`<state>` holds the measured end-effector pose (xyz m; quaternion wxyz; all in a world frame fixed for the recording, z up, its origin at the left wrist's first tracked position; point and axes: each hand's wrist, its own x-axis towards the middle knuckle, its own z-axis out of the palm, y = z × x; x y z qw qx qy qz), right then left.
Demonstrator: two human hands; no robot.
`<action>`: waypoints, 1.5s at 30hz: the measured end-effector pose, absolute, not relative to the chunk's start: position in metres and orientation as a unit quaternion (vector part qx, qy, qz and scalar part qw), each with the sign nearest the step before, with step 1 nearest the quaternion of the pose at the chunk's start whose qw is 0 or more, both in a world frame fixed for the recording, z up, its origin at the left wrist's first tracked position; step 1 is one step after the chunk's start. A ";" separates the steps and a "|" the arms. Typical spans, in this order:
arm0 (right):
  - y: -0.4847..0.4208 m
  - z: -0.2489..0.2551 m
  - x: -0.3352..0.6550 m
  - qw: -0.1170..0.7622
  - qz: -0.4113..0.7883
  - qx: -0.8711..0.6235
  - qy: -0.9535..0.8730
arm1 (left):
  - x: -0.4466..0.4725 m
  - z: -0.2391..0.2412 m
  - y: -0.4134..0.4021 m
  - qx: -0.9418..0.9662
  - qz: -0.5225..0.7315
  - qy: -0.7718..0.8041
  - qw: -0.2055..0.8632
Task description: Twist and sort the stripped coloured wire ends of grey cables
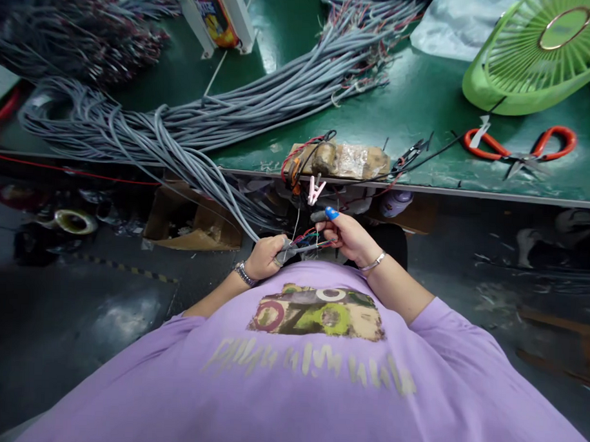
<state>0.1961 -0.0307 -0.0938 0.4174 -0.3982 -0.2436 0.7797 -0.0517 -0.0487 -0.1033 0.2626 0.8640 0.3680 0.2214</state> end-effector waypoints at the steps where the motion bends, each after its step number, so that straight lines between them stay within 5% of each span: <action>1: -0.027 -0.094 0.197 0.420 0.777 -0.402 -0.241 | -0.052 -0.101 -0.049 0.872 0.219 0.363 0.244; 8: 0.006 -0.080 0.191 0.422 0.766 -0.394 -0.283 | -0.036 -0.089 -0.047 0.885 0.242 0.360 0.169; 14: 0.018 -0.085 0.180 0.534 0.663 -0.423 -0.310 | -0.023 -0.089 -0.038 0.883 0.259 0.365 0.142; 22: 0.023 -0.074 0.168 0.480 0.754 -0.368 -0.254 | -0.019 -0.100 -0.034 0.884 0.231 0.380 0.145; 45: 0.015 -0.086 0.179 0.461 0.784 -0.374 -0.181 | -0.041 -0.113 -0.045 0.925 0.162 0.321 0.122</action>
